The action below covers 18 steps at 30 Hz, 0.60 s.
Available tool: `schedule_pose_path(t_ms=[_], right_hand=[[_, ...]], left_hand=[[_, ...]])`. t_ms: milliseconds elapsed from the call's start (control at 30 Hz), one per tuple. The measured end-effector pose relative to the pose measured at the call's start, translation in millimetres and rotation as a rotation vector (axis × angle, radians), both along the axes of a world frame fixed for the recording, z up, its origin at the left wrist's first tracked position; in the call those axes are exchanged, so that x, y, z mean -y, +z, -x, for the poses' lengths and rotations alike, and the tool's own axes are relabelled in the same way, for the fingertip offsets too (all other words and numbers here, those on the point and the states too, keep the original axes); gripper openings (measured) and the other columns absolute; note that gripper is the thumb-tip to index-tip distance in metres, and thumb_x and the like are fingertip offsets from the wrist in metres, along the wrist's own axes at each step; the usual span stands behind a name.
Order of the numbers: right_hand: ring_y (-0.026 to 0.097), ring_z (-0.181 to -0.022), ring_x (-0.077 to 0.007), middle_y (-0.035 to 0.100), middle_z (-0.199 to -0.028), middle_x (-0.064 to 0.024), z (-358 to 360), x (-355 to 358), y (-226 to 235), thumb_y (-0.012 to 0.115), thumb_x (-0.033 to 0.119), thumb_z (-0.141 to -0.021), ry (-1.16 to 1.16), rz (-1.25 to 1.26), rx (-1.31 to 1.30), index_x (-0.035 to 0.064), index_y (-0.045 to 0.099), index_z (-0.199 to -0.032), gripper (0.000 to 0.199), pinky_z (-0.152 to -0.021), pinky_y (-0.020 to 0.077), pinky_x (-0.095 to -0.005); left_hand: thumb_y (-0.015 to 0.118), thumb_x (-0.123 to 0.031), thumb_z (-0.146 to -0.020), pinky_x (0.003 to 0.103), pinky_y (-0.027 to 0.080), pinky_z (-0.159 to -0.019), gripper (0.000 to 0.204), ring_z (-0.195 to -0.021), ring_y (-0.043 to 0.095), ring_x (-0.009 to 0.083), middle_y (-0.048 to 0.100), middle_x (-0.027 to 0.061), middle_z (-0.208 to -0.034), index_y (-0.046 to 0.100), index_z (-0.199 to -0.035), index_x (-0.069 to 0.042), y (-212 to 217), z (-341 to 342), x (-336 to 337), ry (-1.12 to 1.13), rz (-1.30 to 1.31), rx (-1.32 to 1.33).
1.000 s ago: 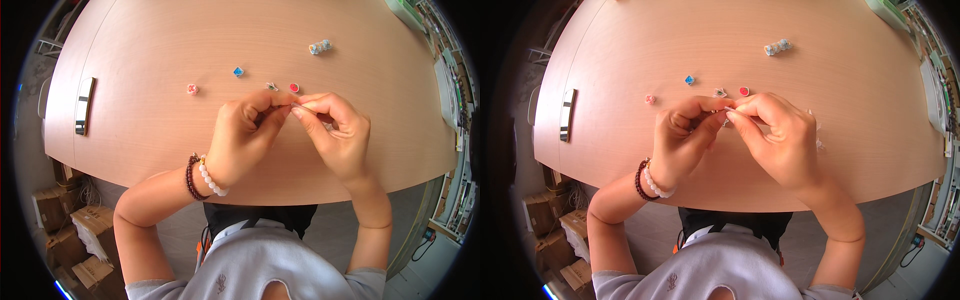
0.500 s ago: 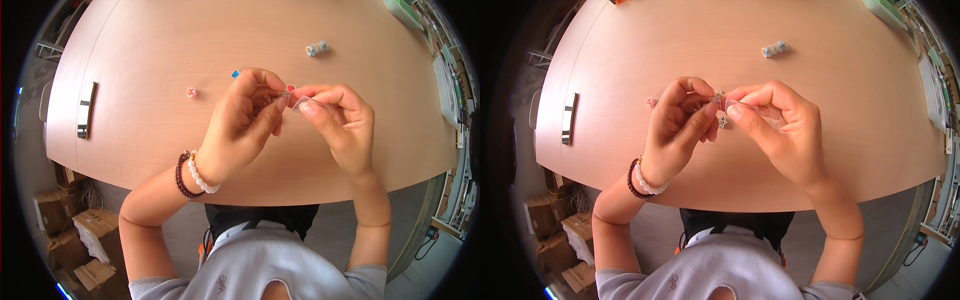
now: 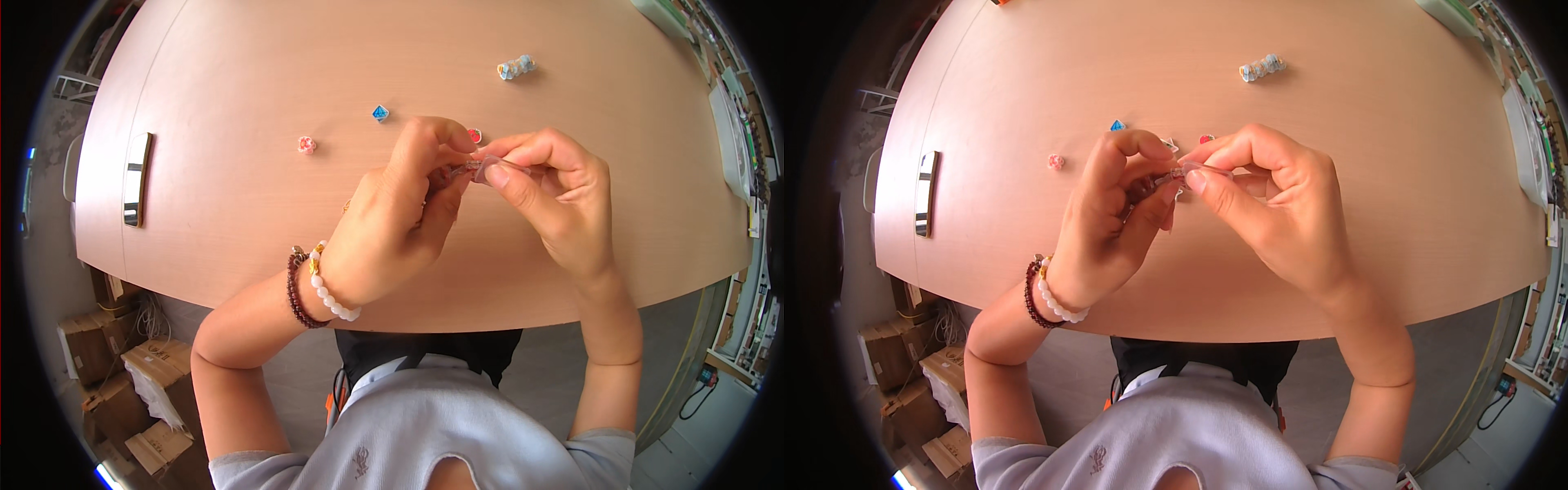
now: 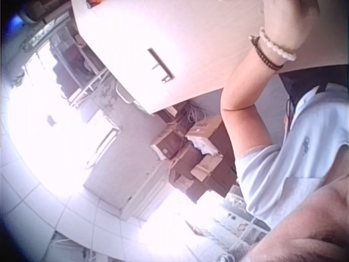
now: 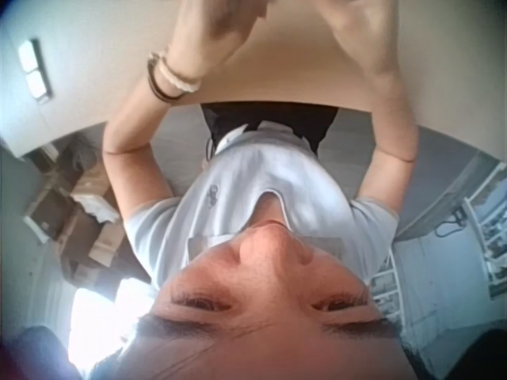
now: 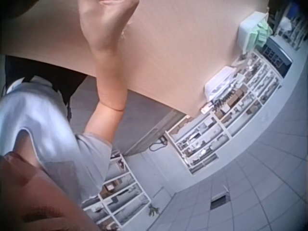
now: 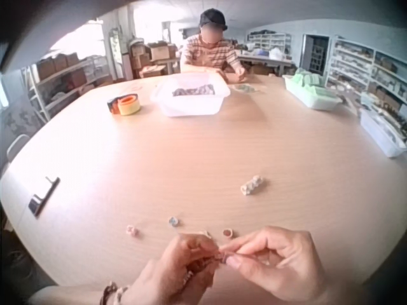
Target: The person assembles small plastic parts and metal components by hand on a work table.
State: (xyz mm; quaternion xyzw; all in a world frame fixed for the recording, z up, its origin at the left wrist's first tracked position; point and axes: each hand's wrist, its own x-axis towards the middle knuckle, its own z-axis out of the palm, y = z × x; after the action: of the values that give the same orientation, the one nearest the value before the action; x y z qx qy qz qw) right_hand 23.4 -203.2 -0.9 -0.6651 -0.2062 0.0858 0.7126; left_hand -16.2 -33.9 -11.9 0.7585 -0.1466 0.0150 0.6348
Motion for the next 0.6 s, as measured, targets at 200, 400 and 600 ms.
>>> schedule_pose_path(t_ms=[200,400,600], right_hand=[[0.062,-0.076,-0.0100,0.065,-0.084,-0.0087,1.1,1.5,5.7,0.061,-0.001,-0.082,0.029,0.138,-0.016,-0.0030,0.058,-0.077,0.006,-0.070,0.0509,-0.0228],[0.063,-0.072,-0.0123,0.065,-0.080,-0.0084,3.9,0.6,1.8,0.062,-0.003,-0.078,-0.006,0.318,0.098,-0.0036,0.057,-0.077,0.006,-0.062,0.0514,-0.0238],[0.064,-0.072,-0.0160,0.063,-0.079,-0.0101,5.3,2.0,2.9,0.060,-0.005,-0.078,0.002,0.544,0.422,-0.0031,0.057,-0.081,0.005,-0.063,0.0514,-0.0249]], left_hand=[[0.047,0.010,-0.084,0.021,0.043,-0.053,0.021,-0.061,0.053,0.0095,0.054,0.0085,-0.090,0.039,-0.103,0.002,0.0,2.6,0.1,0.019,-0.137,0.144],[0.049,0.011,-0.082,0.025,0.046,-0.056,0.024,-0.063,0.057,0.0164,0.054,0.0106,-0.092,0.040,-0.103,0.003,0.2,2.8,1.6,0.011,-0.285,0.200],[0.049,0.009,-0.083,0.025,0.045,-0.056,0.024,-0.064,0.056,0.0141,0.057,0.0113,-0.089,0.040,-0.104,0.002,3.1,4.2,1.6,0.004,-0.298,0.127]])
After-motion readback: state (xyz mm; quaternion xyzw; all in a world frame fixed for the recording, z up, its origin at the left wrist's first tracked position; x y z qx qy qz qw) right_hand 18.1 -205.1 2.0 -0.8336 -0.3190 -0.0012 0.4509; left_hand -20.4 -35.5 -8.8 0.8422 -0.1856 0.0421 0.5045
